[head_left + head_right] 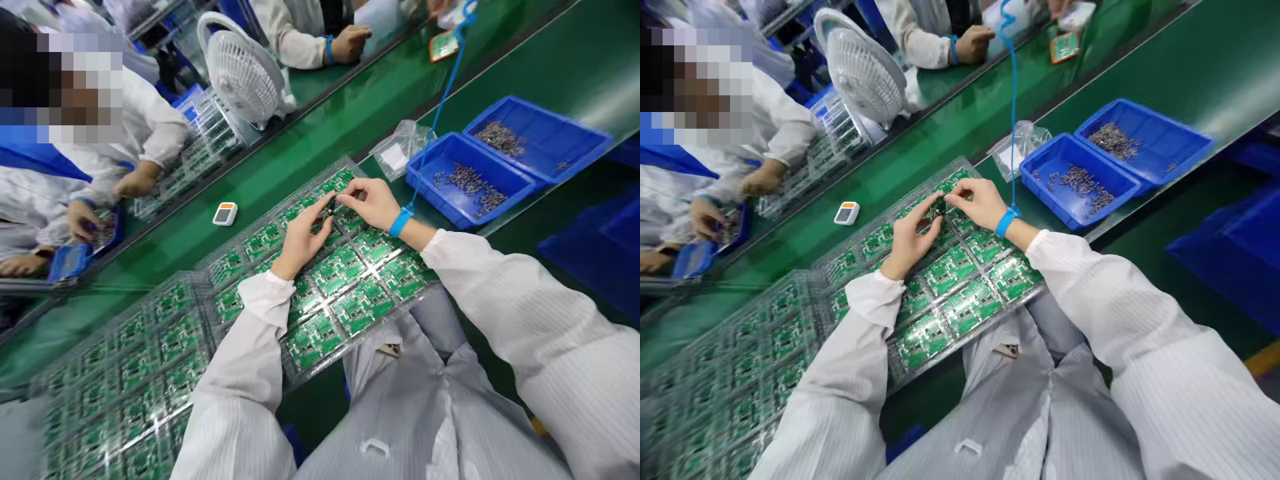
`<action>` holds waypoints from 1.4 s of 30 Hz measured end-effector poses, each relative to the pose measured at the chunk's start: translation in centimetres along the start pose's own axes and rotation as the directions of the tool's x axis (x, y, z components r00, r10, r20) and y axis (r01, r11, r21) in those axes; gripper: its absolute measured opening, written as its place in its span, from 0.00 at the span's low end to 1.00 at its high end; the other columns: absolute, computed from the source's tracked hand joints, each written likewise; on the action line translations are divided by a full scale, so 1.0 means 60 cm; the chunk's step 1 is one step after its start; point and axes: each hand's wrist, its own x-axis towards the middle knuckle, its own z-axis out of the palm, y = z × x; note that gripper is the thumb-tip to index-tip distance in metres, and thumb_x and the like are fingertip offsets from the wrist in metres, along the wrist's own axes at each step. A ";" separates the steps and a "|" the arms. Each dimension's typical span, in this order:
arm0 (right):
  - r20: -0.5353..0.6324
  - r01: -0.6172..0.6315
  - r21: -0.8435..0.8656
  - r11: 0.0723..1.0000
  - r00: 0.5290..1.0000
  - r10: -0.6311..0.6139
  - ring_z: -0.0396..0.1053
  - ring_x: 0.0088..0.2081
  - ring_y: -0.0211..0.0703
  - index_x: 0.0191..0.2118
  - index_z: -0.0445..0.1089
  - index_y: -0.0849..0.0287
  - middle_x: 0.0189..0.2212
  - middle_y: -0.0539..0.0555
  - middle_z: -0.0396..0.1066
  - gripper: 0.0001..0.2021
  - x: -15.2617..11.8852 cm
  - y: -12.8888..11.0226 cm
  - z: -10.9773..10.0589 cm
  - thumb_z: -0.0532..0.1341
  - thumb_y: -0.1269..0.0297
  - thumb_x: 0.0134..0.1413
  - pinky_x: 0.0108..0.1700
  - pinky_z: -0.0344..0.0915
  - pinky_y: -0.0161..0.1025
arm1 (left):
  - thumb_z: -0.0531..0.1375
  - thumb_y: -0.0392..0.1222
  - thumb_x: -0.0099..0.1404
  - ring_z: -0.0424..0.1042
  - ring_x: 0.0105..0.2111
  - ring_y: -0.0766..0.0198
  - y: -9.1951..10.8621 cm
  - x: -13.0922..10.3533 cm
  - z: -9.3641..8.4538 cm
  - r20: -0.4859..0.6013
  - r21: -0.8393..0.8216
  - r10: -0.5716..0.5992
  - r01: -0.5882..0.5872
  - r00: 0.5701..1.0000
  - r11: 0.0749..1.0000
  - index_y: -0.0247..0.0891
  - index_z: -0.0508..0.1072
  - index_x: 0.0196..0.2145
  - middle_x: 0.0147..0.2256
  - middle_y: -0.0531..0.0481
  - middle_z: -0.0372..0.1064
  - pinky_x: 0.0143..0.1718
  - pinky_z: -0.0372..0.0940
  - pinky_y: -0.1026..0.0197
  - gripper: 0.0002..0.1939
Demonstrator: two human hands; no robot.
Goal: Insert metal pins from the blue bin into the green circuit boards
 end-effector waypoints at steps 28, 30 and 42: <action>0.027 -0.021 0.000 1.000 0.999 0.021 0.69 0.33 0.42 0.35 0.79 0.60 0.31 0.54 0.78 0.26 0.001 0.001 0.000 0.69 0.38 0.64 0.40 0.67 0.41 | 0.62 0.49 0.81 0.82 0.60 0.54 -0.006 0.003 0.001 -0.061 -0.177 -0.056 0.044 0.997 0.983 0.43 0.70 0.71 0.66 0.39 0.77 0.58 0.80 0.54 0.25; 0.023 -0.020 0.000 1.000 1.000 0.019 0.69 0.33 0.42 0.35 0.79 0.60 0.31 0.54 0.78 0.25 0.000 -0.004 -0.001 0.70 0.38 0.64 0.39 0.67 0.41 | 0.63 0.51 0.81 0.82 0.58 0.54 -0.010 0.004 0.001 -0.054 -0.195 -0.093 0.081 0.994 0.978 0.43 0.71 0.70 0.65 0.38 0.77 0.55 0.81 0.54 0.26; -0.007 0.022 0.074 0.997 1.000 -0.022 0.70 0.34 0.43 0.37 0.77 0.58 0.33 0.53 0.75 0.27 -0.001 -0.010 0.001 0.74 0.35 0.59 0.39 0.69 0.42 | 0.67 0.55 0.77 0.82 0.44 0.62 -0.022 0.006 0.001 -0.067 -0.301 -0.158 0.131 0.985 0.944 0.44 0.75 0.67 0.58 0.40 0.79 0.37 0.78 0.66 0.26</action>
